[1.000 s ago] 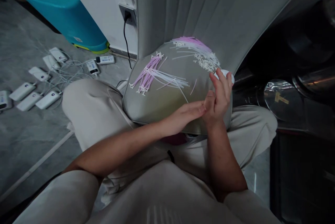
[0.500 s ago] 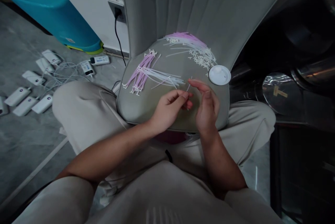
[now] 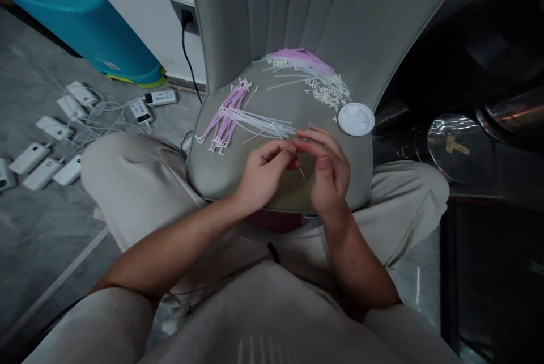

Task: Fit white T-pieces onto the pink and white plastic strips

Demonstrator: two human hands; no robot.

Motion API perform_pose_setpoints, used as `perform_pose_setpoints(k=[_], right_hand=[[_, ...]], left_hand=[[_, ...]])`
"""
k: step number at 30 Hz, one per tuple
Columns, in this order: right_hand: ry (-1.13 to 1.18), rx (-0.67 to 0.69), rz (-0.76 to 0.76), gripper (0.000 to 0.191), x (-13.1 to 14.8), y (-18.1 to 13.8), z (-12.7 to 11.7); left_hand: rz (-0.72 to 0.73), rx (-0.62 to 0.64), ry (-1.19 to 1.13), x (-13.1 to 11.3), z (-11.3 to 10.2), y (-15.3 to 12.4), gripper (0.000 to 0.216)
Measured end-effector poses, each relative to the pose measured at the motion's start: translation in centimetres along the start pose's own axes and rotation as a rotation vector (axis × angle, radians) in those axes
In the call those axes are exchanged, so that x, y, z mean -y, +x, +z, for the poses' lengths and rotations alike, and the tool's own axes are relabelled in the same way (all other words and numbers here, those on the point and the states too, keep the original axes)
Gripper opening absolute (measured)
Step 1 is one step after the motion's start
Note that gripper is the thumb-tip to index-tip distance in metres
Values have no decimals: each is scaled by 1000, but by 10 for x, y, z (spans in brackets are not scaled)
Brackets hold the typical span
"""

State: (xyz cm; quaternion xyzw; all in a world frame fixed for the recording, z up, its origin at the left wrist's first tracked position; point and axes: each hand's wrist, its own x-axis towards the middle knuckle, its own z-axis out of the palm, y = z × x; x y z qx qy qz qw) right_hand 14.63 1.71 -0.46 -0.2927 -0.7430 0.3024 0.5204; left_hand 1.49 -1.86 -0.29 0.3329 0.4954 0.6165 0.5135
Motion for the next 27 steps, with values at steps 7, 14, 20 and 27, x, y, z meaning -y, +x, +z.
perform_pose_setpoints(k=[7, 14, 20, 27], right_hand=[[-37, -291, 325, 38, -9, 12, -13], [-157, -167, 413, 27, -36, 15, -23], [-329, 189, 354, 23, -60, 18, -34], [-969, 977, -7, 40, -65, 56, -43]], left_hand=[[86, -135, 409, -11, -30, 34, 27], [208, -78, 1363, 6, -41, 48, 41], [147, -78, 1474, 20, -39, 60, 45], [172, -66, 1361, 26, -41, 64, 27]])
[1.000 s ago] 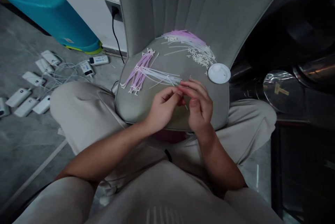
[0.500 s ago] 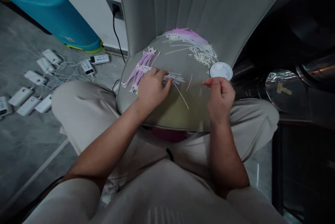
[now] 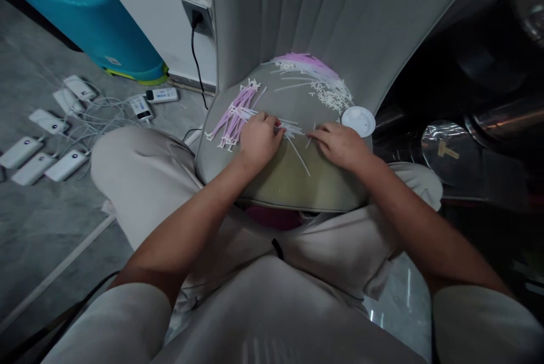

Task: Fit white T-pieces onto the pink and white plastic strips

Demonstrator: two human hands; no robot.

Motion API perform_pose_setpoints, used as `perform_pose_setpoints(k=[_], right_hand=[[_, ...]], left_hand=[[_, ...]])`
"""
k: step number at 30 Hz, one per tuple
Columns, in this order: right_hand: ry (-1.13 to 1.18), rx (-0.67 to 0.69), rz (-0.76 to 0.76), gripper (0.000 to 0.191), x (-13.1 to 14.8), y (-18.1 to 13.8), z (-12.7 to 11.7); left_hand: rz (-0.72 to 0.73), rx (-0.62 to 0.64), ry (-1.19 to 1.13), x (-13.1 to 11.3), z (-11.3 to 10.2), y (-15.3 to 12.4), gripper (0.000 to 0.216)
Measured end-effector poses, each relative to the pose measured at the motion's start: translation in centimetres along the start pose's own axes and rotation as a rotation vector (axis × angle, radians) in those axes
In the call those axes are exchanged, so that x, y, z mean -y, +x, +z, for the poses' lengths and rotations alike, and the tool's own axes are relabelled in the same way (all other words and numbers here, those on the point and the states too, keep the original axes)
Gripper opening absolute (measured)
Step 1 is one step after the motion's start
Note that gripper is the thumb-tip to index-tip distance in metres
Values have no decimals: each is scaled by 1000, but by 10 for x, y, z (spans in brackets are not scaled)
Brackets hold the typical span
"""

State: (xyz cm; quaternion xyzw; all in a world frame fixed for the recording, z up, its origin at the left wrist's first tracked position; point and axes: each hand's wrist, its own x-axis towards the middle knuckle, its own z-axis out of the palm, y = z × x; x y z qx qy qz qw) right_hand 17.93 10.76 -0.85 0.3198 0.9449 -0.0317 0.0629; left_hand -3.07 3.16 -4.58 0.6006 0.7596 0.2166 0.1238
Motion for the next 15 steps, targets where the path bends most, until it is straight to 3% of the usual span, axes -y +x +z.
perform_pose_setpoints(k=[6, 15], right_hand=[[-218, 128, -237, 26, -9, 20, -11], [-62, 198, -192, 14, -5, 31, -17]], left_hand=[[-6, 9, -144, -1, -1, 3, 21], [40, 78, -257, -6, -4, 0, 24]])
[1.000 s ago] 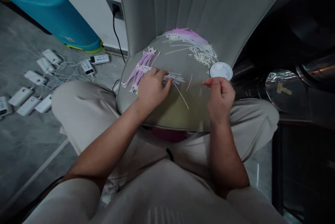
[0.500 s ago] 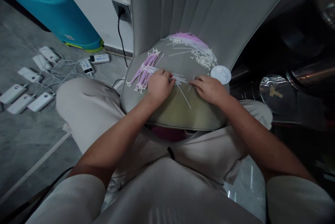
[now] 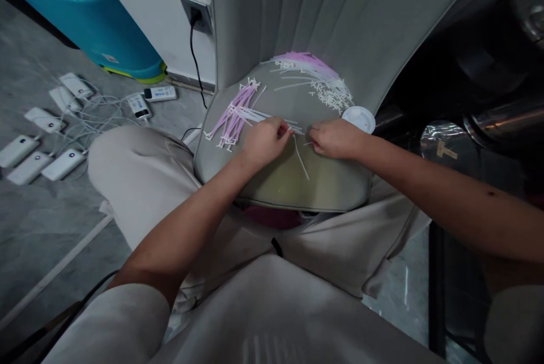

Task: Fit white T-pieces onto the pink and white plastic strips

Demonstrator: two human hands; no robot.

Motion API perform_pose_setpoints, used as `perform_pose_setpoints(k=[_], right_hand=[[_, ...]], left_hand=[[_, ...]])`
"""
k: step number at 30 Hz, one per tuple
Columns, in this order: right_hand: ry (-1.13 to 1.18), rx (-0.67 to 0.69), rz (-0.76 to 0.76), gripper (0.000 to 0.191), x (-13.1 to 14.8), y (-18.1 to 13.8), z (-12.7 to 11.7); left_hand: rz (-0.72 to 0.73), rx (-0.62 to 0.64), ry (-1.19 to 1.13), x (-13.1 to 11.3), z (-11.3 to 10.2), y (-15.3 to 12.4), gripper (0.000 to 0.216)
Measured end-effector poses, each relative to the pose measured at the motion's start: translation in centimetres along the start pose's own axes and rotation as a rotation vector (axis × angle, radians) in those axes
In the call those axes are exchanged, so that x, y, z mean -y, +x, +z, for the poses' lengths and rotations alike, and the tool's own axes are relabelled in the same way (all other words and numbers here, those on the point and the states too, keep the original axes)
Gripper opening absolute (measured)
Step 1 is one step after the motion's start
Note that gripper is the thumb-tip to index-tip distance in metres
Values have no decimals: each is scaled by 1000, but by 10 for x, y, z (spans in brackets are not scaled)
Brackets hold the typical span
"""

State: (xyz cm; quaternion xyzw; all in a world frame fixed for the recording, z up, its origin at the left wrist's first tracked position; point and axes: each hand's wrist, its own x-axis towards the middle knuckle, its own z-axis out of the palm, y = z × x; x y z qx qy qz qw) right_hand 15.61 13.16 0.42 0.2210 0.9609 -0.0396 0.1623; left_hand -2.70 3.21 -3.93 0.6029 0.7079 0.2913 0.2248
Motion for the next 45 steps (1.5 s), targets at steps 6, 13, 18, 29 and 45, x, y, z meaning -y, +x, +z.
perform_pose_setpoints(k=[6, 13, 18, 29, 45], right_hand=[[733, -524, 354, 13, -3, -6, 19], [1373, -969, 569, 34, 34, -1, 48], [1428, -909, 464, 42, 56, -9, 39], [1448, -371, 168, 49, 48, -25, 33], [1695, -348, 121, 46, 54, -27, 37]], left_hand=[[150, 67, -178, 0, 4, -3, 29], [150, 211, -770, -20, 19, -21, 28], [89, 263, -829, -30, 24, -31, 32], [112, 232, -794, -34, 6, -39, 17], [17, 285, -709, -35, 10, -45, 35]])
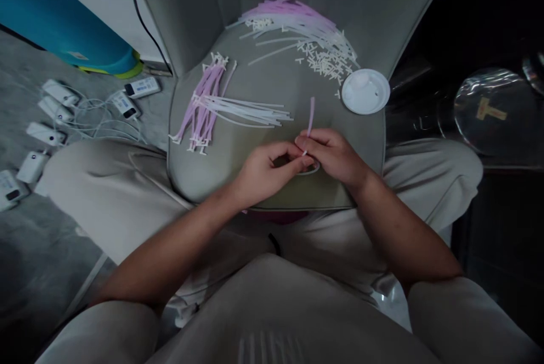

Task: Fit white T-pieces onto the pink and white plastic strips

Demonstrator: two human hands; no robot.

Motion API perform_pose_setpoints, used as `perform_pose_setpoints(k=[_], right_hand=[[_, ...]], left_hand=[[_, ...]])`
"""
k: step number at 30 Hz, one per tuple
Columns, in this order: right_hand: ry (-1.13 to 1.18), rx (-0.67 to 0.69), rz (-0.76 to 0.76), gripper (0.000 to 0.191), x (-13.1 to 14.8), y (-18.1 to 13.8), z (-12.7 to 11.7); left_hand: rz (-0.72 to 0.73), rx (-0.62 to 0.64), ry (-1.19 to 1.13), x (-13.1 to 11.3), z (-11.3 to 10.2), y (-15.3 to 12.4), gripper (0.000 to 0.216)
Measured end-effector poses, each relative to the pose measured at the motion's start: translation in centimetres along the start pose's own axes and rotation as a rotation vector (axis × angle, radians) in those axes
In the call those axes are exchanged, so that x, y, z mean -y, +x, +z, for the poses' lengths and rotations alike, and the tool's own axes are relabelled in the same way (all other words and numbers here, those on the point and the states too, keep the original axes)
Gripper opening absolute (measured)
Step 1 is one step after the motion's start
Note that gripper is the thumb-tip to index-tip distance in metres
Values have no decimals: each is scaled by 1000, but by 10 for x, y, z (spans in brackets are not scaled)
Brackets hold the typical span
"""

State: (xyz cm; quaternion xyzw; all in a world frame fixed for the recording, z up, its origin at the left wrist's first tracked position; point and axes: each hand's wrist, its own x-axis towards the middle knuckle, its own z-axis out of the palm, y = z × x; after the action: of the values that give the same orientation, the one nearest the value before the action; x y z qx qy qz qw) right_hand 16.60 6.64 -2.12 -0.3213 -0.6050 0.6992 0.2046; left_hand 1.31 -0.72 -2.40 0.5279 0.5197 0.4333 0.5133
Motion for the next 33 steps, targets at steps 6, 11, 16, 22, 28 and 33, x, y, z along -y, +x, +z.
perform_pose_setpoints(k=[6, 11, 16, 22, 28, 33], right_hand=[[151, -238, -55, 51, -2, -4, 14], [162, -249, -108, 53, 2, -8, 22], [95, -285, -140, 52, 3, -10, 22], [-31, -256, -221, 52, 4, -13, 21], [-105, -263, -271, 47, 0, -13, 20], [-77, -269, -269, 47, -1, -12, 21]], left_hand=[[-5, -21, -26, 1, 3, -1, 39], [0, -6, -69, 1, 5, -4, 41], [11, 0, -82, 1, 4, -5, 41], [-2, 15, -83, 2, 3, -4, 44], [-32, 37, -79, -1, 2, -2, 52], [-52, 43, -92, -1, 2, -1, 55]])
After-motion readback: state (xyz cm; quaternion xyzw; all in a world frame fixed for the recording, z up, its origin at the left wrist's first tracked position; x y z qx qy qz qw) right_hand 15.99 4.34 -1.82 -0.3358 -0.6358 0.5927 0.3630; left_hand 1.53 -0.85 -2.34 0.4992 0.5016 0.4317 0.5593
